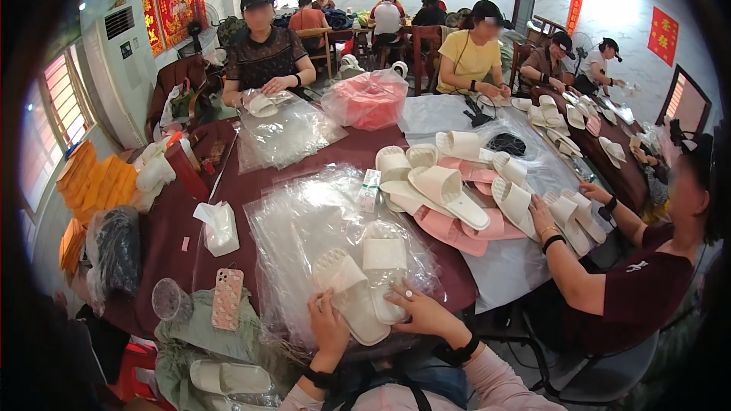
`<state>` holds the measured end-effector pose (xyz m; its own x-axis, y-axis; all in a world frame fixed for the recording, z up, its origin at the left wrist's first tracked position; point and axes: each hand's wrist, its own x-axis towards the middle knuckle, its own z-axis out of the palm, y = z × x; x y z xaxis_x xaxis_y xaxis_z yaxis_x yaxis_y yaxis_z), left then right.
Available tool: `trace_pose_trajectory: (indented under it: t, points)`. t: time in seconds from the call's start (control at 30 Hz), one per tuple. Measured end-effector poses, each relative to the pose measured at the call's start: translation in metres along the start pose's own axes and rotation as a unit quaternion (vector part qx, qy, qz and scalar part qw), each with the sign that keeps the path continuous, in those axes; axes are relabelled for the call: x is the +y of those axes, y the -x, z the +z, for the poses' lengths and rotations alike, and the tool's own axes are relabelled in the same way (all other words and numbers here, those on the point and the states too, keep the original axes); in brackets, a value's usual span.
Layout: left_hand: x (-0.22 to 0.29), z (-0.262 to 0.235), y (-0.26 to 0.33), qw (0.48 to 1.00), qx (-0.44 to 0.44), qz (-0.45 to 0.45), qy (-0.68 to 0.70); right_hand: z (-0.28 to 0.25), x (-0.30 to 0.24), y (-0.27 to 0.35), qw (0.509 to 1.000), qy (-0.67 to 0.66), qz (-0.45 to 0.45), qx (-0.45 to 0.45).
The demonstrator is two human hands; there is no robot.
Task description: Packing pairs of white sandals into plastic bags and placing them into a cardboard box.
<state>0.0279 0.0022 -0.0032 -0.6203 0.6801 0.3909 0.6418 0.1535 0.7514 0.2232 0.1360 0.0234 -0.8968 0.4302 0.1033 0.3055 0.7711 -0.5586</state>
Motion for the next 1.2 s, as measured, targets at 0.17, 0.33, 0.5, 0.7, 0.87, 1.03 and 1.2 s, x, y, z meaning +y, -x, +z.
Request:
trace_pose_trajectory:
  t: [0.17,0.33,0.5,0.7,0.87,1.03,1.2]
  points:
    - [-0.001,0.005,0.001,0.999,0.016,0.022,-0.017,-0.008,0.008,0.006,0.997,-0.037,0.021,0.06]
    - [-0.005,0.006,0.003,0.998,0.025,0.045,-0.03,-0.008,0.008,0.007,0.983,-0.113,0.107,0.099]
    - [-0.002,0.005,0.003,0.998,0.019,0.056,-0.023,0.014,0.01,-0.005,0.983,0.047,0.01,0.177]
    - [-0.001,0.006,0.003,0.997,0.03,0.069,-0.025,0.001,0.015,-0.016,0.994,-0.025,-0.012,0.103]
    - [-0.001,0.007,0.004,0.997,0.037,0.057,-0.032,0.001,0.013,-0.017,0.993,-0.013,0.036,0.114]
    - [-0.003,0.008,0.005,0.998,0.036,0.051,-0.02,0.01,0.013,-0.026,0.984,0.053,0.104,0.132]
    - [0.004,0.005,0.001,0.997,0.032,0.07,-0.028,0.019,0.015,-0.039,0.955,0.151,0.055,0.249]
